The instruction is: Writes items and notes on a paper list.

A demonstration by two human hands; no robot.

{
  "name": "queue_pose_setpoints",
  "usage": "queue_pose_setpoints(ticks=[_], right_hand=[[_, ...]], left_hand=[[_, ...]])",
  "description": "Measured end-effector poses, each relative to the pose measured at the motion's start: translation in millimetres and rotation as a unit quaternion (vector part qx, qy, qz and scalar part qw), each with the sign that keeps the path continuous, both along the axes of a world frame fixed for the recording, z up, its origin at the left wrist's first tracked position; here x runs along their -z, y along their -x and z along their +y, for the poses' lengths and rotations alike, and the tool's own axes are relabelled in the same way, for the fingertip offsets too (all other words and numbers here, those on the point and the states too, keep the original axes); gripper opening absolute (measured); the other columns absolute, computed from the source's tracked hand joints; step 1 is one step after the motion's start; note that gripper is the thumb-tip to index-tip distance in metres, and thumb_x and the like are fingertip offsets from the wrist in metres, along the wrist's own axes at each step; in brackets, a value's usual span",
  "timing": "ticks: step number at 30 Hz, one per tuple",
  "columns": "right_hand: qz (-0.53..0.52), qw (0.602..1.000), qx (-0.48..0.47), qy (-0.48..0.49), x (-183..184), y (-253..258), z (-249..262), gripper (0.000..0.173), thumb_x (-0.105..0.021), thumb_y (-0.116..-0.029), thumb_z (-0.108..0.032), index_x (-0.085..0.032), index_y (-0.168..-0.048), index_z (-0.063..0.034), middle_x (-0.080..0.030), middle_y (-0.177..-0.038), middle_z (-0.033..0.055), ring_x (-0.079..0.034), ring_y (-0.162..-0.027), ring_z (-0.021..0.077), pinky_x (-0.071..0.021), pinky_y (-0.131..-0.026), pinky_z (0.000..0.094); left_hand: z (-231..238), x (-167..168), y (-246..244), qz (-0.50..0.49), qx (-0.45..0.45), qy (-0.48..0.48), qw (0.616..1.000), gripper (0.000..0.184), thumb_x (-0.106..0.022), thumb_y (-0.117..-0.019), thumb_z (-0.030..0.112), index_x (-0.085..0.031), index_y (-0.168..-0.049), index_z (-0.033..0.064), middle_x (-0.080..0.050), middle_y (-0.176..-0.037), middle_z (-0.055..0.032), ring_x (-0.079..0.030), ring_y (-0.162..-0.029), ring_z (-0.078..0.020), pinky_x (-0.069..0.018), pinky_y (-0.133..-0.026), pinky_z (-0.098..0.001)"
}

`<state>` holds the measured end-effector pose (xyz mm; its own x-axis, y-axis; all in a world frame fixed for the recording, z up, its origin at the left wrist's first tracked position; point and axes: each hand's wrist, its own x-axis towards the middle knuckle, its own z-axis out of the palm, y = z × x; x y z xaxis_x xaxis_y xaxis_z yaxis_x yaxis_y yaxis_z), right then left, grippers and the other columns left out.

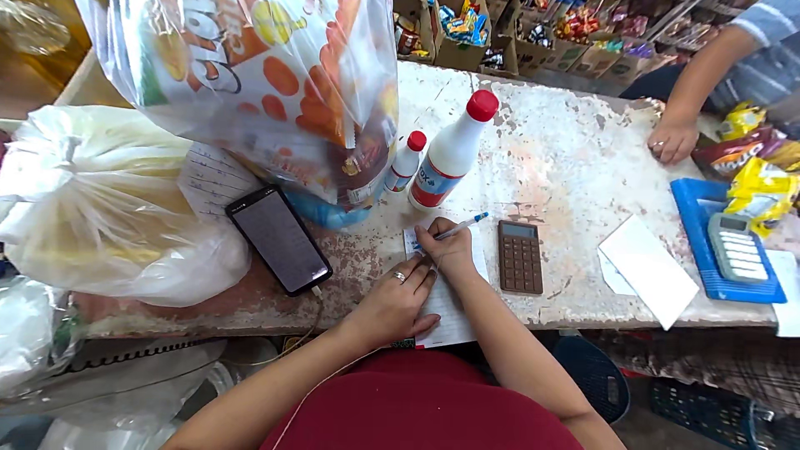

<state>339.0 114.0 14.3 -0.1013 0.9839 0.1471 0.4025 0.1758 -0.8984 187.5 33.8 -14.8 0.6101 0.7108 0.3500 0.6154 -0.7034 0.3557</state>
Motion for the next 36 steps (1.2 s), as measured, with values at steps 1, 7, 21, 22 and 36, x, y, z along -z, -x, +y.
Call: queue_pose_setpoints(ticks=[1,7,21,22,36], right_hand=[[0.0,1.0,-0.003,0.0,0.4,0.1,0.1,0.035,-0.072,-0.0913,-0.011,-0.05,-0.063,-0.0115,-0.049,-0.054,-0.0068,-0.045,-0.047,-0.0009,-0.0377,-0.047,0.0183],[-0.021,1.0,-0.008,0.013,-4.7,0.6,-2.6,0.036,-0.071,-0.0904,-0.009,-0.05,-0.061,-0.0113,-0.047,-0.051,-0.0044,-0.042,-0.044,0.0019,-0.0339,-0.043,0.0203],[-0.043,0.999,0.001,0.015,-3.0,-1.2,2.2,0.033,-0.07,-0.0901,-0.012,-0.05,-0.063,-0.0113,-0.046,-0.054,-0.0069,-0.042,-0.048,-0.0005,-0.0354,-0.048,0.0195],[-0.043,0.999,0.001,0.013,-2.5,-1.5,2.5,0.034,-0.069,-0.09,-0.011,-0.05,-0.062,-0.0117,-0.045,-0.054,-0.0071,-0.042,-0.048,-0.0008,-0.0349,-0.047,0.0193],[-0.037,0.999,0.002,0.002,-2.0,-2.0,3.0,0.035,-0.067,-0.0895,-0.009,-0.047,-0.062,-0.0136,-0.044,-0.053,-0.0077,-0.04,-0.046,-0.0009,-0.0336,-0.046,0.0188]], left_hand=[[0.2,-0.3,-0.2,0.001,0.0,0.0,1.0,0.066,-0.048,-0.0997,0.055,-0.064,-0.132,-0.0005,-0.061,-0.141,-0.0201,-0.052,-0.14,-0.0359,-0.0446,-0.113,-0.0487],[-0.2,0.3,-0.2,0.002,-0.001,-0.006,1.0,0.067,-0.047,-0.0998,0.055,-0.064,-0.132,-0.0007,-0.061,-0.141,-0.0199,-0.053,-0.139,-0.0351,-0.0448,-0.113,-0.0489],[0.4,-1.0,0.1,0.001,0.004,0.015,1.0,0.066,-0.049,-0.0991,0.054,-0.063,-0.134,-0.0007,-0.059,-0.143,-0.0206,-0.051,-0.14,-0.0358,-0.0437,-0.114,-0.0494],[0.4,-1.2,0.0,0.002,0.004,0.017,1.0,0.066,-0.05,-0.0991,0.054,-0.063,-0.134,-0.0007,-0.059,-0.143,-0.0204,-0.051,-0.14,-0.0359,-0.0434,-0.114,-0.0492],[0.6,-0.1,0.3,0.003,0.002,0.011,1.0,0.067,-0.048,-0.0997,0.055,-0.062,-0.134,-0.0002,-0.057,-0.146,-0.0203,-0.049,-0.142,-0.0351,-0.0431,-0.114,-0.048]])
